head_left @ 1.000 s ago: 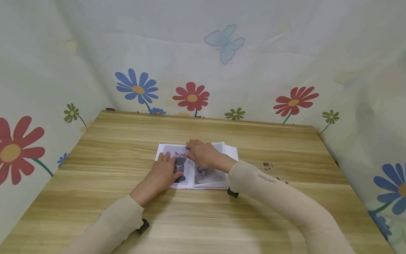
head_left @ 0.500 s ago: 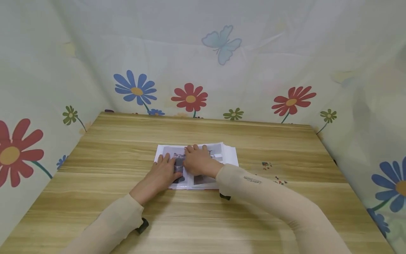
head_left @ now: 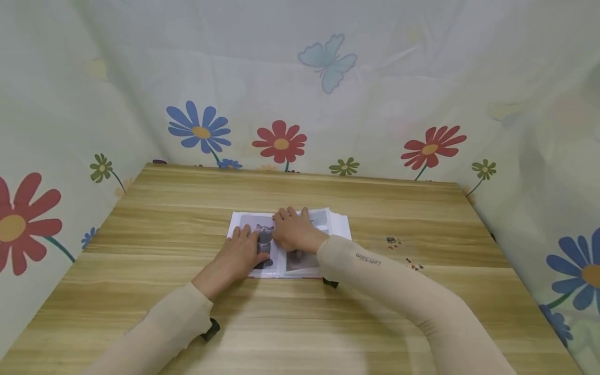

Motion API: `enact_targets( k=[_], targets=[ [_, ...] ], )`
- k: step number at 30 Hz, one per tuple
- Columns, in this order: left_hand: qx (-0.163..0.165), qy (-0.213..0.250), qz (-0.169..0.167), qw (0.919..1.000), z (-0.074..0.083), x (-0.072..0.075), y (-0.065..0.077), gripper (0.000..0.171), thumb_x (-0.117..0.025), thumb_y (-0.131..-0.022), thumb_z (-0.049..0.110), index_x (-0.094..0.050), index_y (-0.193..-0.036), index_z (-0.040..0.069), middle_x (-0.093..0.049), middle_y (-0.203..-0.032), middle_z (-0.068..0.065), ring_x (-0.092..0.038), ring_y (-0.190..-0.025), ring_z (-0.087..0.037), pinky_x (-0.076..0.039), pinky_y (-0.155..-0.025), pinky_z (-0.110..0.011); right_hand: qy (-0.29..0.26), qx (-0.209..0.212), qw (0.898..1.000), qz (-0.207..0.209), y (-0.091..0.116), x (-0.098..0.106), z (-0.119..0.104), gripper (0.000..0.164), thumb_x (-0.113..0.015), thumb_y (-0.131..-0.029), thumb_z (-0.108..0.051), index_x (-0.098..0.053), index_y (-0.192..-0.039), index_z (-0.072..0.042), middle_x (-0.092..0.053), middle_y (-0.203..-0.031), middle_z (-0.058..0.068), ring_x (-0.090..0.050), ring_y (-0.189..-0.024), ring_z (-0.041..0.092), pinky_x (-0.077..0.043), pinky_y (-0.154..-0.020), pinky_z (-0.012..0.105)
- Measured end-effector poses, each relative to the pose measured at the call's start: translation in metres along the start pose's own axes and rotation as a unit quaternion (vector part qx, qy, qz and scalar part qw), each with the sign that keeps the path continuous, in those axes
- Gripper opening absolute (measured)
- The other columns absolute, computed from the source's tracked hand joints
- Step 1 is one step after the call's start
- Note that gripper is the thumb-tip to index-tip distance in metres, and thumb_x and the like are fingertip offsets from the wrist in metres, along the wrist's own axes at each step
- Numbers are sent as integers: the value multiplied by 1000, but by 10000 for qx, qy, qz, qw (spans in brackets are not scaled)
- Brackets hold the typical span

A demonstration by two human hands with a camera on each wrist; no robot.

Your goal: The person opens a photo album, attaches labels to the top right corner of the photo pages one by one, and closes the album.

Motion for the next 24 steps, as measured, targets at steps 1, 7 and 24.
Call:
enact_targets(
  k=[1,7,24],
  targets=[
    [-4,-21,3,10000,0,0,0,60,-71,-96,37,-57,-131,-9,-55,-115,-23,-51,-108,-40,-51,-92,-59,-7,13,10000,-4,0,0,1,54,-39,-108,-39,-40,-154,-12,-42,-158,7,-36,-151,29,-29,-121,64],
    [-39,-159,-2,9999,1,2,1,62,-70,-96,38,-57,-131,-11,-55,-113,-23,-51,-107,-41,-52,-90,-58,-249,-2,9996,-153,-6,0,5,59,-38,-108,-43,-37,-155,-8,-40,-159,10,-34,-152,31,-27,-123,64],
    [-26,-131,-54,9999,0,0,1,60,-69,-97,38,-56,-131,-9,-54,-115,-22,-51,-109,-40,-52,-92,-60,-464,498,9975,-210,13,7,-1,59,-38,-109,-34,-32,-160,-6,-26,-171,9,-26,-159,30,-26,-124,67]
  ],
)
Point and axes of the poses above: each hand's wrist, its own y-axis away from the middle knuckle, its own x-axis out of the back of the hand, z = x × y, the point moved 6 cm from there along -y, towards the middle knuckle
